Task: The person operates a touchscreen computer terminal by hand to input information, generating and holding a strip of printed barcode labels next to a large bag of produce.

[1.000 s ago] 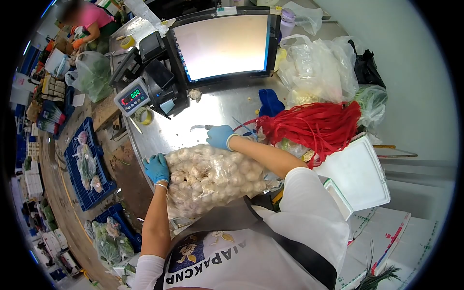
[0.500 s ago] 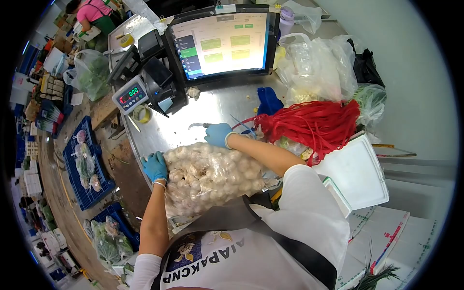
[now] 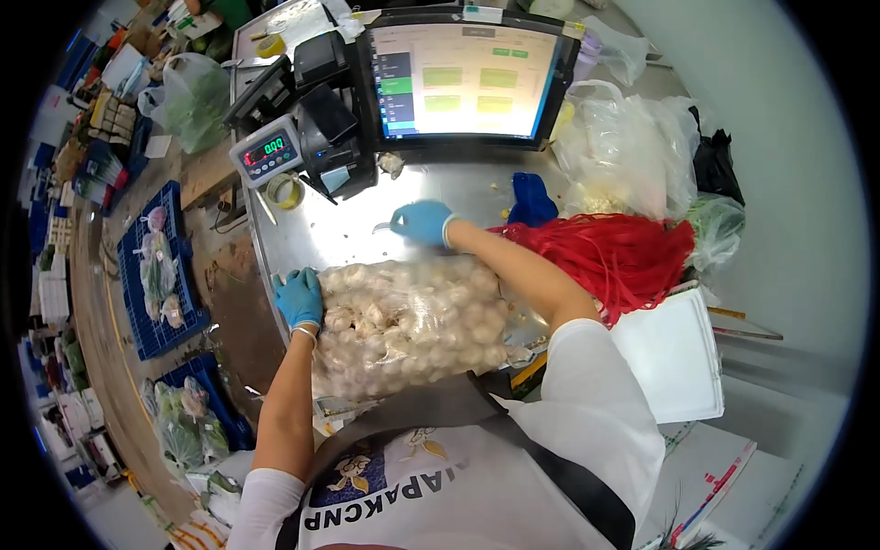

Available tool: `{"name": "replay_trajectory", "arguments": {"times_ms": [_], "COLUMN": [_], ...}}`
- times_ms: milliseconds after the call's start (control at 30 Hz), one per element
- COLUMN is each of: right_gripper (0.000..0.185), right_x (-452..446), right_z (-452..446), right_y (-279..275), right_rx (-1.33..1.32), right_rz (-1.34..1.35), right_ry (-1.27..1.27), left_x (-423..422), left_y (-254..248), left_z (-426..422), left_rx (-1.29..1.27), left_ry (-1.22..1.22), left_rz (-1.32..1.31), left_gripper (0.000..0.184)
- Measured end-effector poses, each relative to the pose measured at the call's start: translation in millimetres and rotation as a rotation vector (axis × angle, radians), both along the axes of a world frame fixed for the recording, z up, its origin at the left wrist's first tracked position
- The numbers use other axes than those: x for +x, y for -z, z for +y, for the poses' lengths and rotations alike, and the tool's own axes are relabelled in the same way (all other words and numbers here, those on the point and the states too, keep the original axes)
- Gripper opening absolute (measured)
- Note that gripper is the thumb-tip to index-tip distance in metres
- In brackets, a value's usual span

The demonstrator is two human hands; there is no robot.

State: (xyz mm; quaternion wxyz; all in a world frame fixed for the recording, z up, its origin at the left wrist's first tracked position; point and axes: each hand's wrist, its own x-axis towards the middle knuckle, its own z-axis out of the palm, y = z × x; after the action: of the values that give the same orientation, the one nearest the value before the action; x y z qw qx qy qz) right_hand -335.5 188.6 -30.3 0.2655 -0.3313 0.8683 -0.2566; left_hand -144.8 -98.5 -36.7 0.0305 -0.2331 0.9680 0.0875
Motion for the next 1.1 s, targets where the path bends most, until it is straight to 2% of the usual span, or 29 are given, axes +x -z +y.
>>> {"name": "replay_trajectory", "arguments": {"times_ms": [67, 133, 200, 267, 300, 400, 567, 1000, 1100], "right_gripper": [0.036, 0.035, 0.041, 0.046, 0.047, 0.049, 0.056, 0.054, 0.047], "right_x": [-36, -75, -95, -115, -121, -135, -153, -160, -159], "right_z": [-6, -15, -22, -26, -27, -28, -30, -22, -23], "right_y": [-22, -53, -99, -105, -108, -100, -79, -64, -58], "right_rx": [-0.184, -0.196, -0.061, -0.055, -0.036, 0.003, 0.022, 0.027, -0.056], "right_rz": [0.120, 0.316, 0.197, 0.298, 0.242, 0.252, 0.102, 0.102, 0.116], "right_ry": [0.081, 0.097, 0.181, 0.098, 0.077, -0.008, -0.013, 0.012, 0.026], "left_x": [-1, -1, 0, 0, 0, 1, 0, -4, -4], "left_y": [-3, -4, -3, -5, -2, 2, 1, -2, -1], "left_z": [0, 2, 4, 4, 4, 3, 3, 3, 3], "left_rx": [0.019, 0.021, 0.004, 0.003, -0.006, -0.017, -0.008, 0.003, -0.003], "left_ry": [-0.009, -0.026, -0.049, -0.054, -0.051, -0.057, -0.063, -0.052, -0.046], "left_rz": [0.012, 0.023, 0.051, 0.063, 0.085, 0.109, 0.125, 0.060, 0.052], "left_gripper": [0.039, 0.039, 0.038, 0.038, 0.038, 0.037, 0.036, 0.035, 0.035]}}
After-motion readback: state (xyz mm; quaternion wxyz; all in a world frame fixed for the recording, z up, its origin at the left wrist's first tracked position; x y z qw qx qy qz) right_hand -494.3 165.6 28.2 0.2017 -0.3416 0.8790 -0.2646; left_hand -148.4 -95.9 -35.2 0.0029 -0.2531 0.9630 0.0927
